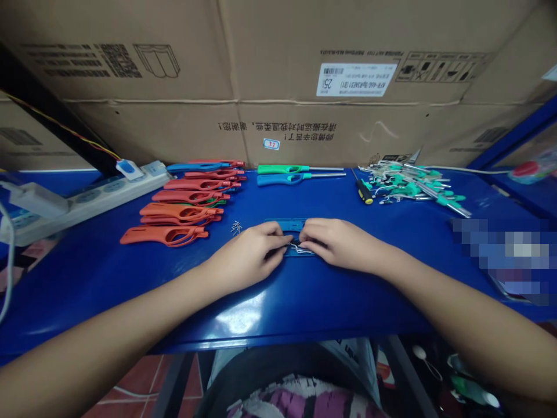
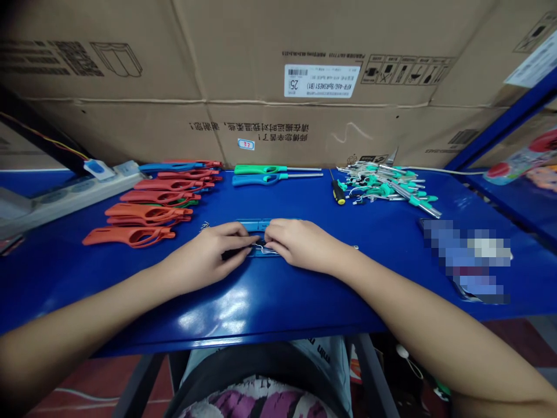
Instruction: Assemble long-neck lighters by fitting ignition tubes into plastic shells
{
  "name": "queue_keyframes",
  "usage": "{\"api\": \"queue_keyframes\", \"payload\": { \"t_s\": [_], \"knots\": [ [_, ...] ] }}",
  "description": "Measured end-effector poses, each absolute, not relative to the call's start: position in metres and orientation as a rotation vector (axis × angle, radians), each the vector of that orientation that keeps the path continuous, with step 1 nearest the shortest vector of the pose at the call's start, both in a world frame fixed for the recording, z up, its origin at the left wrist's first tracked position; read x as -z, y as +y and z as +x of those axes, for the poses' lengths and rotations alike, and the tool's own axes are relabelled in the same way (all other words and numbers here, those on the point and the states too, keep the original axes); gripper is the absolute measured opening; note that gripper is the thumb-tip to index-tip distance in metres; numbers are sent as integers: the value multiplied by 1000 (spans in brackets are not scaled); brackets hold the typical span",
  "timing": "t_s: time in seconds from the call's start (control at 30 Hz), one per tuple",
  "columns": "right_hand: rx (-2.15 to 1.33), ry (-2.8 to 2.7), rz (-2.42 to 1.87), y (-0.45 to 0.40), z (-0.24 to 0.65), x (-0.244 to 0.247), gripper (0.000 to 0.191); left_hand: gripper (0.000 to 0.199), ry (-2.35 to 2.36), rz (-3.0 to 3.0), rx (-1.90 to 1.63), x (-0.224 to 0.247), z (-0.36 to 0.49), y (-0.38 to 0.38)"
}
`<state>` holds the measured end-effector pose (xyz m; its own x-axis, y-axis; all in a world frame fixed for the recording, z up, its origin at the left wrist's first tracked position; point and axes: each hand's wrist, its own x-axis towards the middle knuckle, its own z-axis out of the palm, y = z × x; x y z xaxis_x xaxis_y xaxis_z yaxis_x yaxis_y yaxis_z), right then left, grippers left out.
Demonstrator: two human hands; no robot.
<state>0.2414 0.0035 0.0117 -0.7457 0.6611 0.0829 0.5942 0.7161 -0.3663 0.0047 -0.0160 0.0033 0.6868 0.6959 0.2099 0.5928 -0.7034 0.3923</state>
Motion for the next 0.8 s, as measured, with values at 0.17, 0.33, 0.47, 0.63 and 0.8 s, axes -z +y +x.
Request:
{"api": "queue_keyframes", "payload": {
  "t_s": [0.17, 0.33, 0.47, 0.63, 0.8],
  "knots": [
    [-395, -2749, -1030, 0, 240, -13, 18, 38, 1074, 2713, -329, -11, 6, -25],
    [-371, -2776, -1023, 0, 241, -14, 18, 39, 1035, 2809, -298, -13, 7, -28],
    [-386, -2781, -1011, 0, 243, -14, 17, 39, 1028, 2826, -213, -15, 8, -29],
    [-416, -2742, -968, 3, 243, -12, 17, 41, 1065, 2923, -146, -13, 9, -32],
    [-459, -2690, -927, 3, 242, -10, 17, 33, 1085, 2966, -184, -12, 10, -32]
  ]
}}
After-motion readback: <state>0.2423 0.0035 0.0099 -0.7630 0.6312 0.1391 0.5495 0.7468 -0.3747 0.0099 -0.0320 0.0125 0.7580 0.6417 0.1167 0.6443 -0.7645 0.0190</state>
